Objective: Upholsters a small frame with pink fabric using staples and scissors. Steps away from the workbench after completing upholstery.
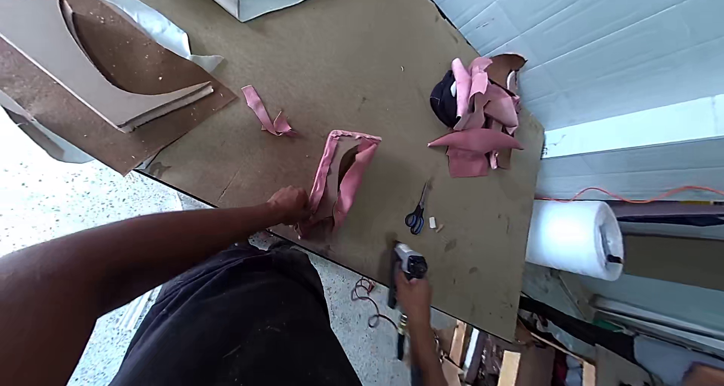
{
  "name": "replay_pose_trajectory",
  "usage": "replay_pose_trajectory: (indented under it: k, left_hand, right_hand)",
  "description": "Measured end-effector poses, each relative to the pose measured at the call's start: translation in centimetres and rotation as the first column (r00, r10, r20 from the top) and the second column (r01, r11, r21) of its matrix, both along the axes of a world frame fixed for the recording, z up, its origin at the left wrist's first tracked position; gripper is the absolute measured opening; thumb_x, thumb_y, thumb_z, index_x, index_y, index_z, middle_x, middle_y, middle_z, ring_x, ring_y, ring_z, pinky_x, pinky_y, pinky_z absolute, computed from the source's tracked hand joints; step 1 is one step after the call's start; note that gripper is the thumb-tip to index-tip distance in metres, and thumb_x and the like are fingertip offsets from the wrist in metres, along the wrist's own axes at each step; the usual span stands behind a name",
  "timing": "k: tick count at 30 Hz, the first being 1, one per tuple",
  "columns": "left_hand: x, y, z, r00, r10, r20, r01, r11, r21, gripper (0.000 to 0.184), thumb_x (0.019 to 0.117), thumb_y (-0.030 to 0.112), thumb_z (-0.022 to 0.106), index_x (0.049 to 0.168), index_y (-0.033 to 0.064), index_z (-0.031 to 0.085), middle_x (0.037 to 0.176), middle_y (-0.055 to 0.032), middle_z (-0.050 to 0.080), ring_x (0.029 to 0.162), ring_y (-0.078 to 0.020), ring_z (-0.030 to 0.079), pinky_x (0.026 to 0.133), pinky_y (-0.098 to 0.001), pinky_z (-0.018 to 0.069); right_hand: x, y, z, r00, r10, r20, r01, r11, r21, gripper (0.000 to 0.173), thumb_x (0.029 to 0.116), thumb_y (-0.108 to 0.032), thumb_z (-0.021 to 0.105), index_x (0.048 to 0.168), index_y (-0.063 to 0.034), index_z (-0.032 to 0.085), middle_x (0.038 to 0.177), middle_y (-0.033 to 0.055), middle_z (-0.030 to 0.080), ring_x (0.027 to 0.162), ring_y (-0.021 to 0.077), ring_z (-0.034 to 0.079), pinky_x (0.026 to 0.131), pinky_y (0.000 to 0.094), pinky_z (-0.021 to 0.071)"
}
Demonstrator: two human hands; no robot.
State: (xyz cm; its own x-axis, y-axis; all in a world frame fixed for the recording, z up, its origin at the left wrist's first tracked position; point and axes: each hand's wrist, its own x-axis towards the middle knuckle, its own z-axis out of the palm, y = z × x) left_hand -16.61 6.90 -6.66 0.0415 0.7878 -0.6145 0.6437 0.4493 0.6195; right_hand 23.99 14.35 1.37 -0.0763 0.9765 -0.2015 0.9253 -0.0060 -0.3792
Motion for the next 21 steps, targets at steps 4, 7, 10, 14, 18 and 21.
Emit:
replay_pose_trajectory:
  k: [4,7,10,14,18,21]
  left_hand:
    - [3.3,1.9,1.5,0.993,-0.076,-0.092,0.083,0.994,0.075,0.036,0.0926,0.055,0.066,0.087,0.0206,0.074,0.082,-0.0023,0.071,0.081,-0.0236,0.071,0.074,-0.0561,0.0582]
    - [4.1,4.4,4.1,0.968,-0.035,-0.249,0.093,0.970,0.226,0.044,0.0954,0.060,0.060,0.084,0.0182,0.070,0.080,-0.0030,0.069,0.081,-0.0252,0.070,0.071,-0.0554,0.0572]
    - [5.1,7.7,4.2,0.938,0.008,-0.345,0.105,0.946,0.308,0.038,0.0943,0.053,0.066,0.086,0.0165,0.070,0.085,-0.0037,0.070,0.088,-0.0259,0.070,0.080,-0.0546,0.0578]
    - [7.4,10.8,1.5,0.914,0.013,-0.406,0.105,0.958,0.267,0.032,0.0901,0.048,0.072,0.092,0.0163,0.071,0.094,-0.0030,0.072,0.102,-0.0255,0.067,0.095,-0.0527,0.0519]
    - [7.8,11.1,1.2,0.925,0.229,-0.304,-0.128,0.939,0.318,0.033,0.0842,0.040,0.081,0.101,0.0168,0.065,0.098,-0.0059,0.067,0.096,-0.0267,0.067,0.087,-0.0550,0.0550]
    - [8.4,11.4,1.1,0.888,0.353,-0.294,-0.232,0.897,0.376,0.048,0.0811,0.042,0.083,0.123,0.0245,0.065,0.124,-0.0078,0.058,0.102,-0.0259,0.066,0.083,-0.0522,0.0593]
  right_hand:
    - [9.7,8.2,-2.9,0.978,-0.104,0.180,0.091,0.993,0.081,0.043,0.0860,-0.026,0.077,0.118,0.0003,0.068,0.104,0.0224,0.069,0.098,0.0386,0.068,0.088,0.0646,0.0536]
    - [11.6,10.6,-3.7,0.991,-0.112,0.070,0.104,0.989,0.106,0.054,0.0857,-0.025,0.079,0.131,-0.0007,0.065,0.124,0.0258,0.065,0.119,0.0405,0.061,0.102,0.0628,0.0483]
    - [6.3,8.8,-1.8,0.979,-0.065,-0.192,0.076,0.996,0.050,0.047,0.0938,-0.022,0.071,0.134,0.0000,0.062,0.130,0.0233,0.062,0.119,0.0347,0.063,0.101,0.0551,0.0524]
    - [-4.6,6.7,-3.8,0.824,-0.119,-0.554,-0.156,0.892,-0.424,0.050,0.1013,-0.037,0.065,0.141,-0.0081,0.053,0.111,0.0114,0.074,0.083,0.0256,0.076,0.070,0.0451,0.0663]
    - [-12.3,9.5,-7.2,0.847,0.011,-0.531,-0.328,0.796,-0.508,0.050,0.0934,-0.054,0.071,0.117,-0.0094,0.072,0.087,0.0102,0.073,0.058,0.0215,0.066,0.050,0.0391,0.0576]
    - [-13.4,11.7,-8.3,0.843,0.241,-0.482,-0.450,0.806,-0.384,0.038,0.0998,-0.043,0.064,0.089,-0.0084,0.072,0.070,0.0073,0.066,0.055,0.0201,0.060,0.053,0.0424,0.0538]
